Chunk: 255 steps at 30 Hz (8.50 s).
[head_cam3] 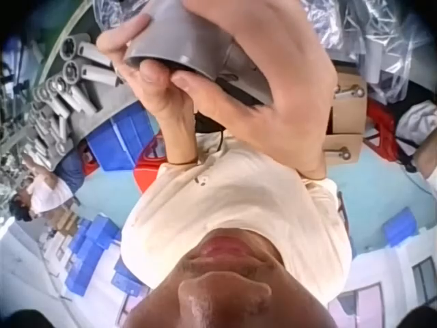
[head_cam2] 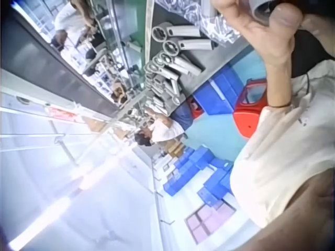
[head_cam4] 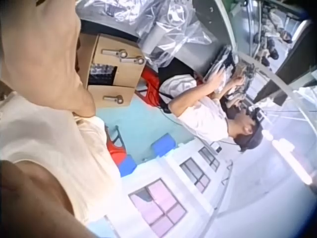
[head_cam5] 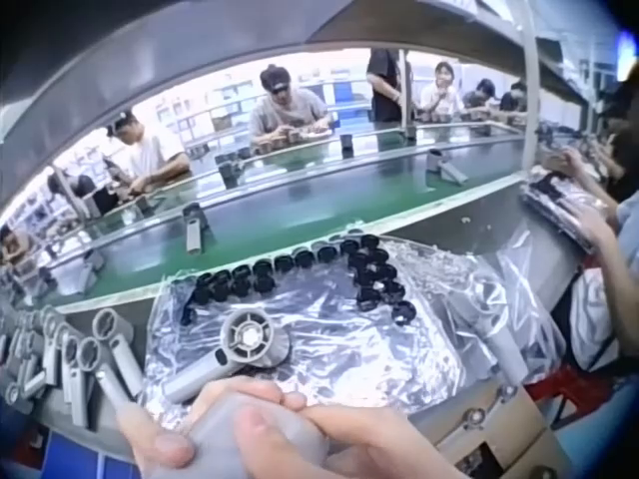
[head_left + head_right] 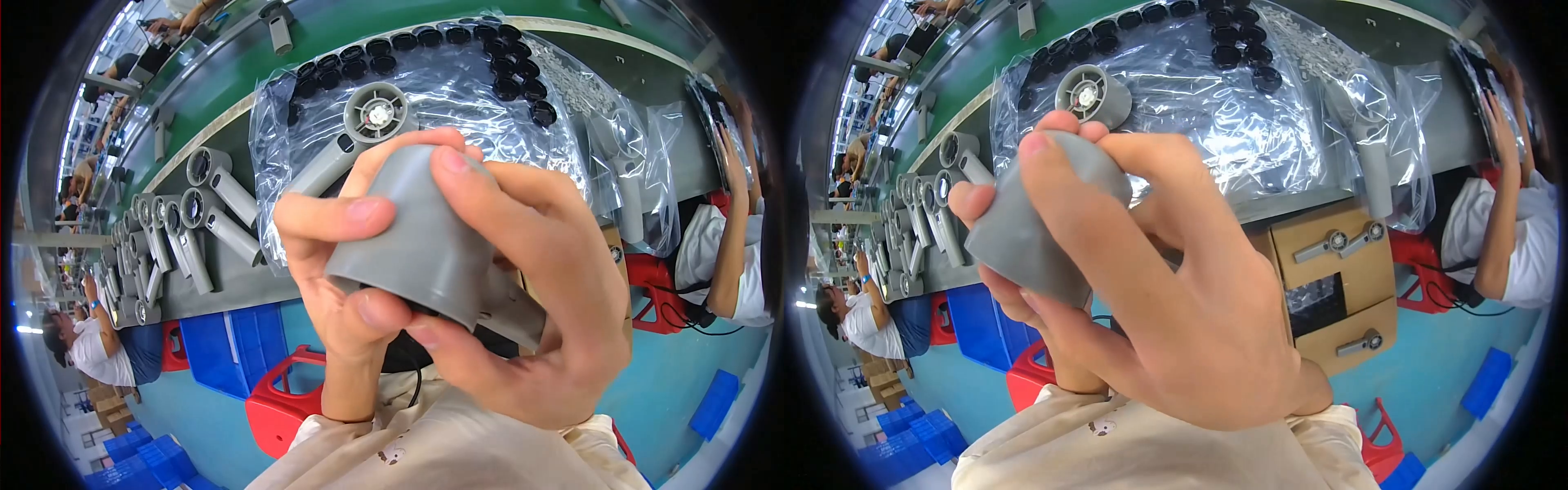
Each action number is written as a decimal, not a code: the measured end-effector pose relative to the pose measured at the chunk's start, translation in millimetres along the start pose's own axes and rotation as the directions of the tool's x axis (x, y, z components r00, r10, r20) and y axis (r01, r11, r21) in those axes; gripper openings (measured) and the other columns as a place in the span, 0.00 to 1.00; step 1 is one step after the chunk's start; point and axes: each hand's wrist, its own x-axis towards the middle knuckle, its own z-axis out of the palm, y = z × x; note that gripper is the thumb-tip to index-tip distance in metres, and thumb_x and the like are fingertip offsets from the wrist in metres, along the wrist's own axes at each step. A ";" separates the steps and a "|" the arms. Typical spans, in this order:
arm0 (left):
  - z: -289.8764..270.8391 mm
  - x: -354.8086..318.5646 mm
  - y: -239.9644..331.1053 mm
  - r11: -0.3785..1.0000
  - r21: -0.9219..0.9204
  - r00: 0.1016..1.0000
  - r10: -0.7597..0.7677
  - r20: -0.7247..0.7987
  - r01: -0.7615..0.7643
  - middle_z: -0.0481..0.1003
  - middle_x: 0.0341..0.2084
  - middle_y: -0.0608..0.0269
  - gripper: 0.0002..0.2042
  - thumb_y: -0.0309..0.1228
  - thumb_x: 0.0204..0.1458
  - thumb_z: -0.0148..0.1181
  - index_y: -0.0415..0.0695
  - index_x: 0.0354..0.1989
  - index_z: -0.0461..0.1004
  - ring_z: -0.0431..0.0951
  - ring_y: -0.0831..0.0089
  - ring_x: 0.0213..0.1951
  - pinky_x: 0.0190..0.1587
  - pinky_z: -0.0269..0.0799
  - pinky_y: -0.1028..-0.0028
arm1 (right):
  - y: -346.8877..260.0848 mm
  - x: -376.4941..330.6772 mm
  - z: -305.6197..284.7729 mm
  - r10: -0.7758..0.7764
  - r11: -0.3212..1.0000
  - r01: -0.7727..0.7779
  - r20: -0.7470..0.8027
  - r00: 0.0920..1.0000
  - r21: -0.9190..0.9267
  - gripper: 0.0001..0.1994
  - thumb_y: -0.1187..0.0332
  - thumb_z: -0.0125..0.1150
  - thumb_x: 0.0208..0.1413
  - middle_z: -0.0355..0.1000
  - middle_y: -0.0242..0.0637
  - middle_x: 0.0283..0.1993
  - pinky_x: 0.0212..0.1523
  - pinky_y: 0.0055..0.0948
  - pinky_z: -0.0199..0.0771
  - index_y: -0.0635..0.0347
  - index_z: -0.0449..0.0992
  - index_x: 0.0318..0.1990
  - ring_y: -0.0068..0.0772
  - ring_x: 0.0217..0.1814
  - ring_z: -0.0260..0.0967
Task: The person assembles plastic hair dryer components by hand, inserting internal components into the main hair dryer housing and snapping on plastic caps.
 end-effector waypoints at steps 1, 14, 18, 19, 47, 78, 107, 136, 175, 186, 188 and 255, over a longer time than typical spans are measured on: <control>2.4 -3.0 -1.7 1.000 -0.010 0.996 -0.006 -0.088 0.005 0.61 0.49 0.27 0.22 0.37 0.44 0.65 0.45 0.45 0.63 0.68 0.49 0.49 0.48 0.67 0.57 | 0.3 -2.0 -0.9 0.002 1.000 -0.002 -0.002 1.000 -0.005 0.29 0.77 0.67 0.31 0.68 0.50 0.42 0.30 0.20 0.68 0.72 0.69 0.49 0.33 0.37 0.68; 8.5 -47.8 51.4 0.957 0.190 0.913 -0.131 -0.387 0.218 0.65 0.50 0.37 0.22 0.40 0.48 0.61 0.38 0.46 0.65 0.68 0.58 0.51 0.53 0.64 0.66 | -24.7 -27.7 2.6 0.447 0.764 -0.567 0.382 0.809 0.308 0.39 0.79 0.70 0.35 0.60 0.44 0.55 0.41 0.24 0.72 0.69 0.57 0.59 0.32 0.45 0.70; 12.9 -39.1 85.5 0.701 0.644 0.945 -0.137 -0.297 0.305 0.67 0.48 0.36 0.30 0.55 0.55 0.40 0.32 0.42 0.66 0.73 0.66 0.44 0.47 0.69 0.71 | -43.7 -20.1 0.9 0.575 0.292 -0.773 0.542 0.613 0.564 0.33 0.80 0.64 0.41 0.61 0.50 0.54 0.36 0.30 0.79 0.74 0.56 0.57 0.40 0.42 0.73; 16.3 -34.7 93.8 0.655 0.690 0.948 -0.151 -0.281 0.309 0.67 0.48 0.37 0.30 0.55 0.54 0.41 0.32 0.43 0.66 0.74 0.68 0.41 0.44 0.70 0.74 | -45.5 -19.9 2.7 0.574 0.288 -0.777 0.549 0.608 0.560 0.33 0.80 0.64 0.41 0.61 0.50 0.54 0.36 0.30 0.79 0.74 0.56 0.57 0.40 0.42 0.73; -55.9 87.9 118.5 0.643 0.737 0.918 -0.389 0.079 0.209 0.70 0.38 0.58 0.24 0.20 0.35 0.70 0.38 0.42 0.64 0.71 0.75 0.43 0.45 0.68 0.74 | -15.2 36.6 37.3 0.366 0.911 -0.294 0.243 0.898 -0.288 0.24 0.69 0.65 0.44 0.70 0.48 0.30 0.30 0.37 0.70 0.67 0.63 0.48 0.51 0.33 0.71; -407.1 222.6 48.6 0.075 0.773 0.754 -0.302 -0.584 0.629 0.70 0.20 0.66 0.14 0.35 0.45 0.64 0.43 0.32 0.66 0.70 0.78 0.15 0.13 0.62 0.80 | 317.9 213.2 57.3 0.338 0.760 0.104 0.526 0.780 -0.642 0.20 0.54 0.52 0.50 0.73 0.55 0.35 0.43 0.43 0.71 0.66 0.76 0.32 0.56 0.40 0.70; -33.9 -30.6 99.2 0.768 -0.224 0.636 -0.628 -0.448 0.600 0.72 0.33 0.46 0.19 0.34 0.58 0.45 0.32 0.52 0.58 0.75 0.66 0.28 0.32 0.72 0.71 | 243.7 64.6 -162.6 0.536 0.665 -0.097 0.382 0.753 -0.740 0.05 0.77 0.58 0.46 0.64 0.32 0.24 0.27 0.21 0.62 0.68 0.72 0.31 0.20 0.25 0.61; -60.7 -52.2 101.1 0.708 -0.341 0.562 -0.702 -0.438 0.619 0.72 0.35 0.48 0.14 0.28 0.57 0.45 0.34 0.48 0.58 0.74 0.72 0.31 0.36 0.70 0.74 | 104.9 95.2 -66.8 0.528 0.825 -0.420 0.251 0.811 -0.379 0.07 0.72 0.51 0.55 0.67 0.29 0.31 0.30 0.16 0.62 0.66 0.73 0.37 0.16 0.29 0.63; -53.9 -60.6 109.4 0.785 -0.047 0.661 -0.550 -0.510 0.617 0.71 0.37 0.52 0.12 0.25 0.56 0.46 0.34 0.47 0.58 0.70 0.80 0.30 0.34 0.67 0.80 | -5.1 44.4 95.6 -0.013 0.953 0.145 0.444 0.896 -0.265 0.10 0.81 0.63 0.28 0.67 0.39 0.24 0.20 0.22 0.63 0.67 0.72 0.24 0.32 0.21 0.63; -39.8 -57.0 95.2 0.785 -0.048 0.665 -0.553 -0.503 0.617 0.71 0.37 0.52 0.12 0.23 0.56 0.47 0.33 0.47 0.57 0.69 0.80 0.30 0.33 0.66 0.81 | 20.6 20.9 73.1 -0.073 0.986 0.121 0.361 0.930 -0.112 0.13 0.84 0.66 0.27 0.67 0.41 0.25 0.19 0.23 0.63 0.67 0.72 0.26 0.33 0.20 0.64; -37.5 -52.6 92.1 0.719 0.063 0.645 -0.578 -0.500 0.692 0.71 0.36 0.52 0.12 0.23 0.56 0.47 0.34 0.46 0.57 0.69 0.79 0.29 0.33 0.66 0.81 | 28.3 14.4 66.4 -0.102 0.977 0.161 0.352 0.930 -0.141 0.12 0.83 0.67 0.29 0.64 0.39 0.22 0.17 0.23 0.60 0.65 0.71 0.25 0.31 0.19 0.63; -39.2 -34.9 61.8 0.790 -0.227 0.649 -0.602 -0.465 0.570 0.66 0.50 0.47 0.54 0.25 0.20 0.77 0.41 0.62 0.47 0.72 0.57 0.47 0.44 0.75 0.63 | 8.2 27.8 1.7 0.199 0.971 -0.235 0.432 0.880 0.032 0.20 0.73 0.65 0.34 0.67 0.56 0.36 0.37 0.31 0.72 0.75 0.72 0.37 0.38 0.37 0.69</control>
